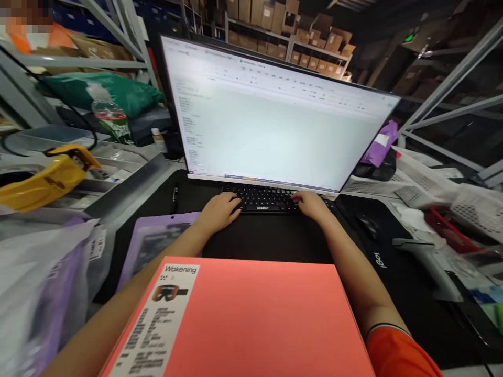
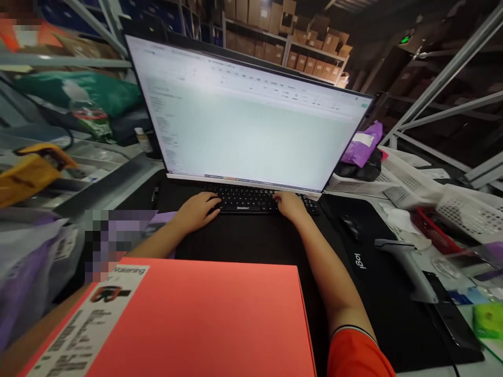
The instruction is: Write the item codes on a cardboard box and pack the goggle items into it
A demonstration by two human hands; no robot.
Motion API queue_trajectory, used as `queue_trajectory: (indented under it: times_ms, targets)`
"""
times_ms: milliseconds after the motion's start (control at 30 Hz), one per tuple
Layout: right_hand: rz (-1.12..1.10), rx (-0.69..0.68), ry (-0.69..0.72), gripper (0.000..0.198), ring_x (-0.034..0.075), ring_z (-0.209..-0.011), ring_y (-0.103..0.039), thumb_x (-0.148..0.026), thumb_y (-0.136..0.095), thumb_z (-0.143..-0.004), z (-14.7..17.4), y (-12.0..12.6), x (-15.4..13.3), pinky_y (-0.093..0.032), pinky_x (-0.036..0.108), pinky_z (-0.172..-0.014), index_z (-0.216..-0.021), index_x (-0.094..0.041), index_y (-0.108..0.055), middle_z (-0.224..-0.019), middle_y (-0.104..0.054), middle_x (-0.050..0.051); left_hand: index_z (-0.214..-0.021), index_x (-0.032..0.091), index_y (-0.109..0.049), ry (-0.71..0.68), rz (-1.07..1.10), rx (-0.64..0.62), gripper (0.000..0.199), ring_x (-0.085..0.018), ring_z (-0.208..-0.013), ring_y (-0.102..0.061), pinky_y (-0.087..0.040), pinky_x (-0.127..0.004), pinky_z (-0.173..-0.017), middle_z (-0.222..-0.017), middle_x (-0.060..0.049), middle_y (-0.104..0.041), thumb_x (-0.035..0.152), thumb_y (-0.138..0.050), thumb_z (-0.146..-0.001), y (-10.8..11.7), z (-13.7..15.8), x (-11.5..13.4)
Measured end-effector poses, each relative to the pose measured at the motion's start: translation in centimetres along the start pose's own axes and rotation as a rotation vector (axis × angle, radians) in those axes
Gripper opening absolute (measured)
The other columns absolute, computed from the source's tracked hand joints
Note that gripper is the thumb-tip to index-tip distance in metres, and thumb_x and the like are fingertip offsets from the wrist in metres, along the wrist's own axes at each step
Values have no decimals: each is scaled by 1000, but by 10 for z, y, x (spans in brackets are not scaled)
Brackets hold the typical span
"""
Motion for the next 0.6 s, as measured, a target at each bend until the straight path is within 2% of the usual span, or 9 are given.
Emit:
queue_trajectory:
  times_ms: [133,300,433,600]
  targets:
    - [31,-45,-12,54,20,-109,-68,-1,-46,-84,6,7,0,-49,27,-91,-128,-19,-72,-120,-72,8,-126,9,-69,-12,-22,27,42,-33,-122,-57,-50,-49,-105,-131,-18,-62,34,-48,-100,-3,1,-1]
    - [107,-57,-35,53,23,-110,-67,-4,-47,-88,9,4,-8,-49,30,-89,-133,-22,-68,-122,-71,8,-126,9,-69,3,-45,28,41,-31,-122,-58,-50,-47,-105,-131,-16,-62,34,-50,-100,-2,2,0]
    - [144,-84,-23,62,25,-107,-68,0,-46,-85,10,-2,-10,-49,33,-88,-141,-22,-63,-116,-72,9,-126,10,-69,7,-43,15,40,-31,-123,-58,-50,-46,-105,-131,-16,-62,34,-51,-100,-2,2,0]
    - [178,-80,24,71,27,-113,-64,4,-42,-84,12,-4,-14,-48,35,-95,-149,-21,-56,-128,-68,13,-126,10,-68,4,-29,20,38,-31,-123,-58,-51,-47,-105,-130,-15,-62,32,-53,-100,-2,2,0]
Point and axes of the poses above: each hand's wrist, its own z-axis away from the middle knuckle, its own y-axis out of the back of the hand, x = y × z, the point moved 1 cm from there along -z, towards the middle knuckle
